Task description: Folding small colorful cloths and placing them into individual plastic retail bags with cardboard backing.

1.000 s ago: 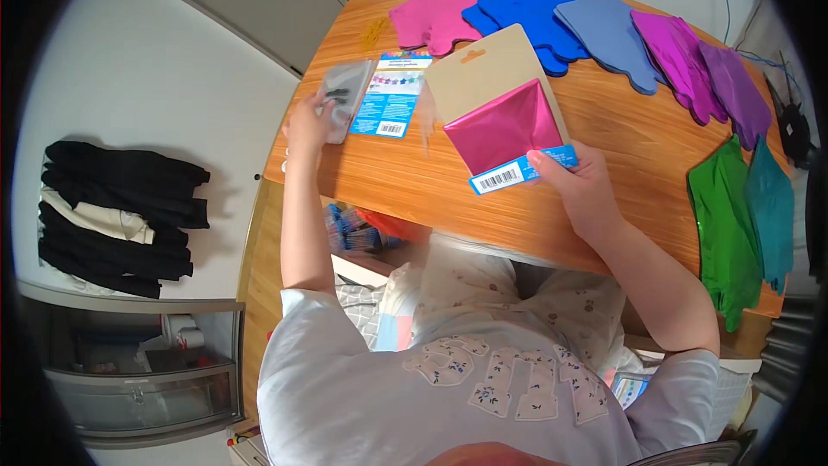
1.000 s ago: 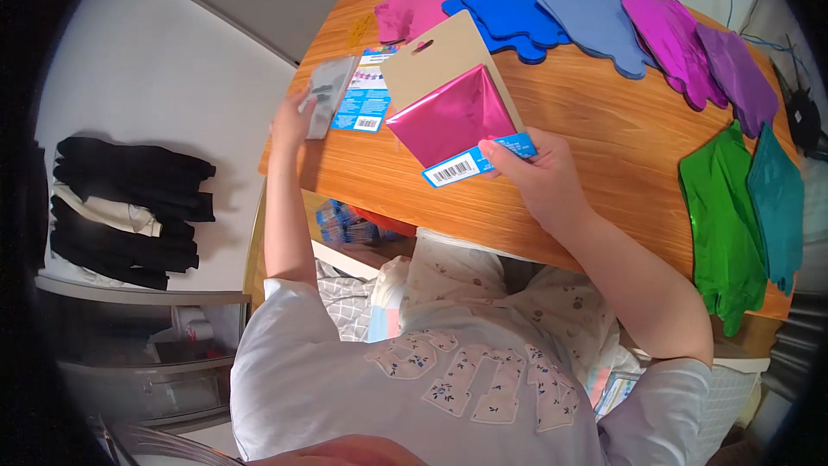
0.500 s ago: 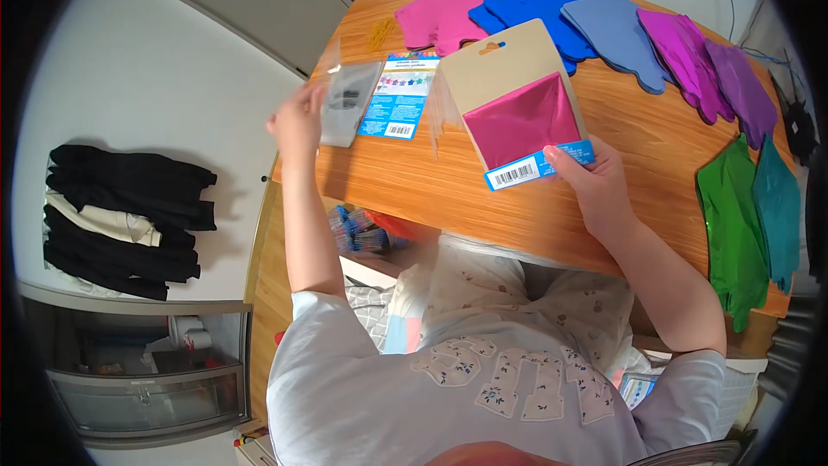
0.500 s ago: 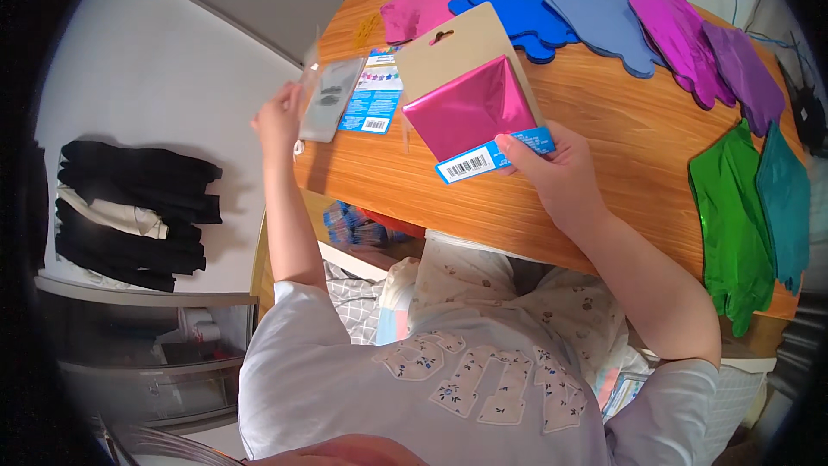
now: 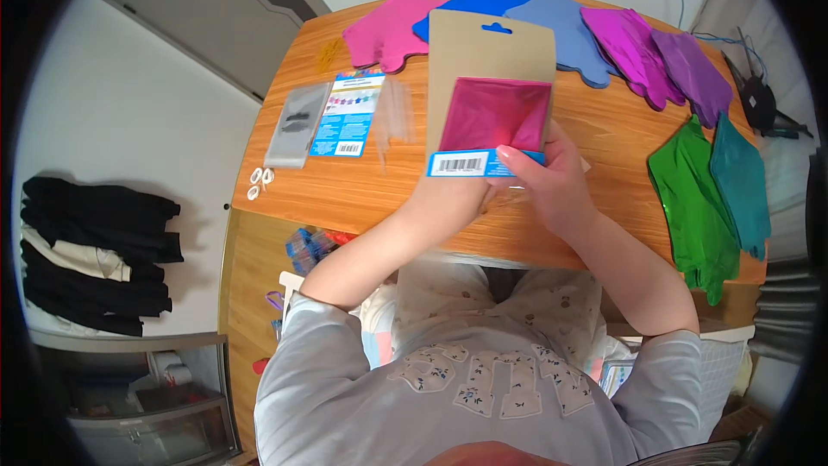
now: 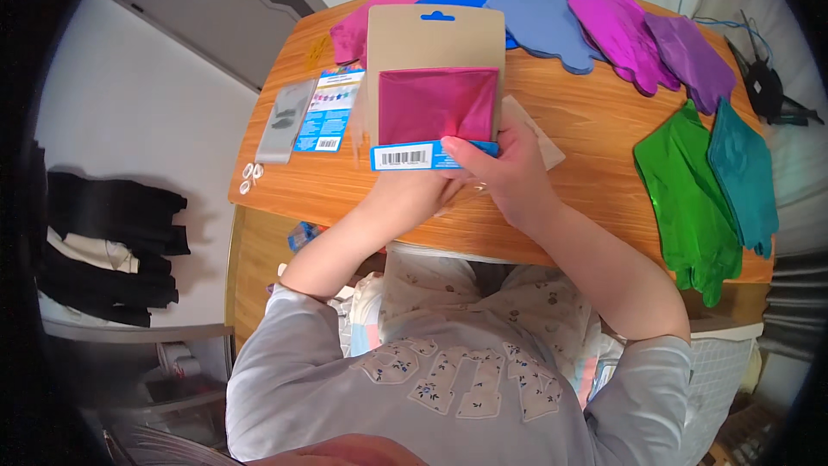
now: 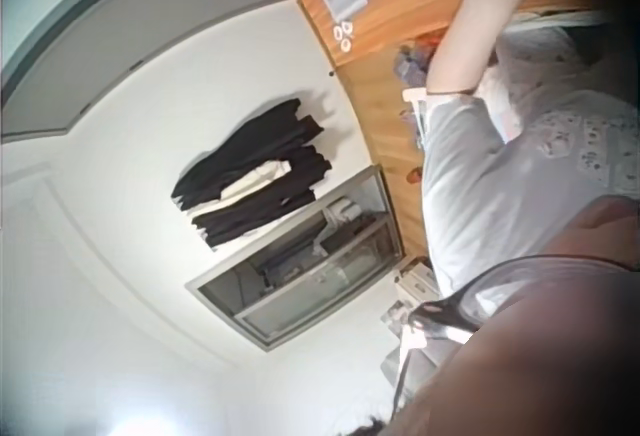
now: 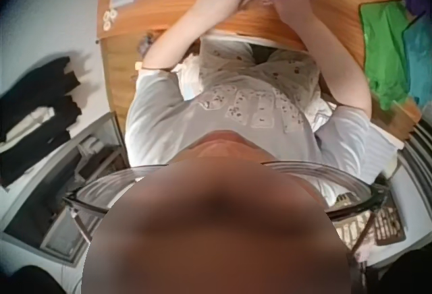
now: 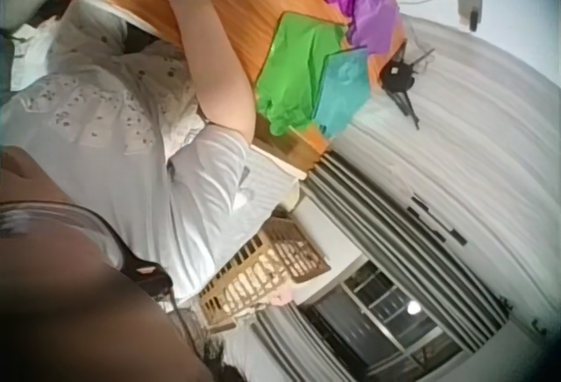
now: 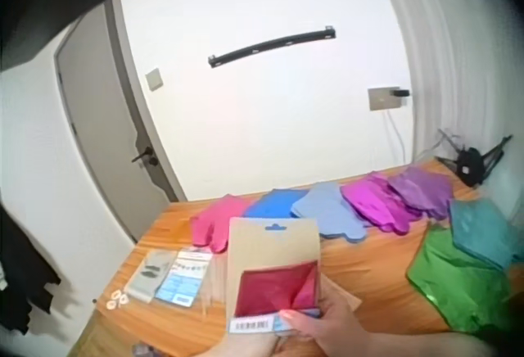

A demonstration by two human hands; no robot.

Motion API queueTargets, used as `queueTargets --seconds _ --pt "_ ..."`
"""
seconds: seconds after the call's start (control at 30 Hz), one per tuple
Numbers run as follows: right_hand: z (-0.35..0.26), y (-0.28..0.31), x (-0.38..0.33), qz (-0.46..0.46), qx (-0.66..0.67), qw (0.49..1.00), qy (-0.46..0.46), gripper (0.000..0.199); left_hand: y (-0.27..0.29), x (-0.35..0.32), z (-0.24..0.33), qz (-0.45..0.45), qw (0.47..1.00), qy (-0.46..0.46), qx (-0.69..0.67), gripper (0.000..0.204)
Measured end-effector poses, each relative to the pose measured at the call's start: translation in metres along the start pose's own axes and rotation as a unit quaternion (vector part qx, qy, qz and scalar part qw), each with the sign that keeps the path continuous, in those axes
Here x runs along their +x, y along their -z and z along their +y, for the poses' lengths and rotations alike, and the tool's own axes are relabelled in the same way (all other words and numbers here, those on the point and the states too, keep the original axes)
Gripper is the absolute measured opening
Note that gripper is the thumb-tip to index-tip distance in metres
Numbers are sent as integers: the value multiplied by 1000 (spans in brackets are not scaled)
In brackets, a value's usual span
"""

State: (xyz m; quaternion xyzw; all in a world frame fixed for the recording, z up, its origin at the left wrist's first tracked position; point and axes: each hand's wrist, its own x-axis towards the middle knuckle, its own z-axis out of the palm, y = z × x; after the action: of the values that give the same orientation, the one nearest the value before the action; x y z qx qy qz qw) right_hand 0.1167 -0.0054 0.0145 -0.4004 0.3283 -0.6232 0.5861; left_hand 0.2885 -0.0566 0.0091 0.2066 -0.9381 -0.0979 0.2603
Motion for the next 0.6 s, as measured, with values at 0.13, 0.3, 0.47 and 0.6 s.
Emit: queueTargets --seconds 0.13,0.3,0.47,0.6 --pt "-3 0 0 8 1 1000 11 30 2 1 -3 -37 986 132 -100 30" --pt "0 3 -3 20 -10 999 -35 28 -2 -20 2 95 814 266 -508 26" --pt "5 -7 -4 -17 -85 996 -1 28 -24 -18 20 348 598 274 -668 16" --pt "5 18 13 -64 -164 984 -25 24 -8 -33 -1 398 611 288 -621 34"
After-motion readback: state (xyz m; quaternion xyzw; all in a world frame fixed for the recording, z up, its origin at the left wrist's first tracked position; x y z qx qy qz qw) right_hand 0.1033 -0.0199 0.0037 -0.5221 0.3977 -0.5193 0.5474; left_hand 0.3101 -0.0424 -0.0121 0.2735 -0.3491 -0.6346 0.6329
